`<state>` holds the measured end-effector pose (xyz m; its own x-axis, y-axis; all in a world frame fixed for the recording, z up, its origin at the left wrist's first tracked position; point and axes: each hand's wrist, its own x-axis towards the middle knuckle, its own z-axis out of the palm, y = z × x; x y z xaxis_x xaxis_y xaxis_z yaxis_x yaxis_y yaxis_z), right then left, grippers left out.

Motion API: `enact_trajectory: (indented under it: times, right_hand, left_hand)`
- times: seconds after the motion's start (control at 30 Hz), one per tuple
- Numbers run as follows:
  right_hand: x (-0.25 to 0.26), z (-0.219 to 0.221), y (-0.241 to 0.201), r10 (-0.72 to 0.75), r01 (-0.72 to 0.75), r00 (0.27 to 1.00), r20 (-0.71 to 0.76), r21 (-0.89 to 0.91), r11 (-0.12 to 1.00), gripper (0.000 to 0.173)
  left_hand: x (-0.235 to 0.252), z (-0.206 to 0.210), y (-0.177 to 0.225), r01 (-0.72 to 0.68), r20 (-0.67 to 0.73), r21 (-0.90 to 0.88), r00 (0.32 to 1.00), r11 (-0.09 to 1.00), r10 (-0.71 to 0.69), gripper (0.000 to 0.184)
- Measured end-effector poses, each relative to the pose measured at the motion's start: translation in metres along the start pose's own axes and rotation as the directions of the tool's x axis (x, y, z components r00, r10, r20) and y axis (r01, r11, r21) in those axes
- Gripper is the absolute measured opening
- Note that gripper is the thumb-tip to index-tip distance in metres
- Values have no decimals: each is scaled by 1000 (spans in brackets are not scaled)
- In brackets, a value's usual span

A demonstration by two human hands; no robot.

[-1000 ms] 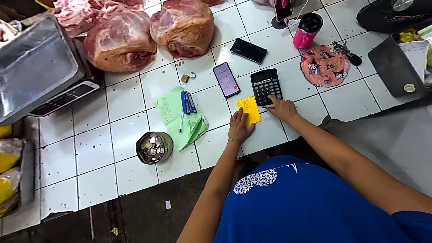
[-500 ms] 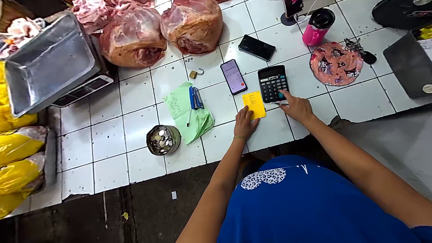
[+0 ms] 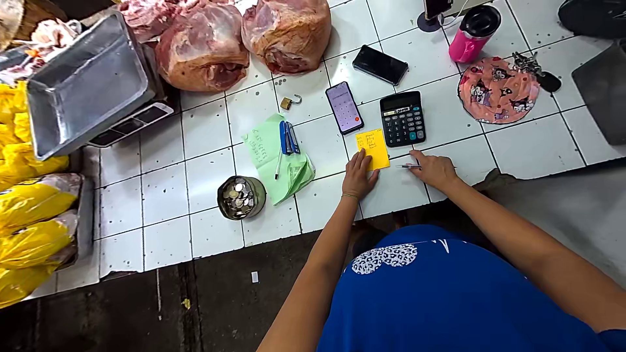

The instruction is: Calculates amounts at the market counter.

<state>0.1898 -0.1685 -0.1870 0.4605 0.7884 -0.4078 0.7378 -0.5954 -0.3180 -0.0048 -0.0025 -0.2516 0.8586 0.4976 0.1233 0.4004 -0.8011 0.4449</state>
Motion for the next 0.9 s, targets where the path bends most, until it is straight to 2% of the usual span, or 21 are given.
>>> enact_trajectory:
  times: [0.07, 0.23, 0.43, 0.67, 0.77, 0.9]
  right_hand:
    - [8, -9, -8, -14, 14, 999, -36, 19, 1000, 55]
    - [46, -29, -25, 8, -6, 999, -44, 40, 999, 69]
    - [66, -34, -36, 36, -35, 999, -33, 24, 999, 66]
    - [60, -32, -48, -15, 15, 1000, 3, 17, 1000, 61]
    - [53, -35, -39, -37, 43, 995, -90, 64, 997, 57]
    - [32, -38, -17, 20, -4, 984, -175, 95, 995, 54]
  left_hand:
    - [1, -2, 1, 18, 25, 5, 1000, 1000, -18, 46]
    - [3, -2, 3, 26, 38, 10, 999, 1000, -27, 46]
    - [2, -2, 2, 41, 39, 10, 998, 999, -42, 46]
    - [2, -5, 3, 42, 52, -2, 998, 999, -41, 45]
    - [4, -7, 4, 49, 61, -3, 997, 999, -48, 45]
    - [1, -5, 3, 34, 36, -2, 999, 999, -34, 44]
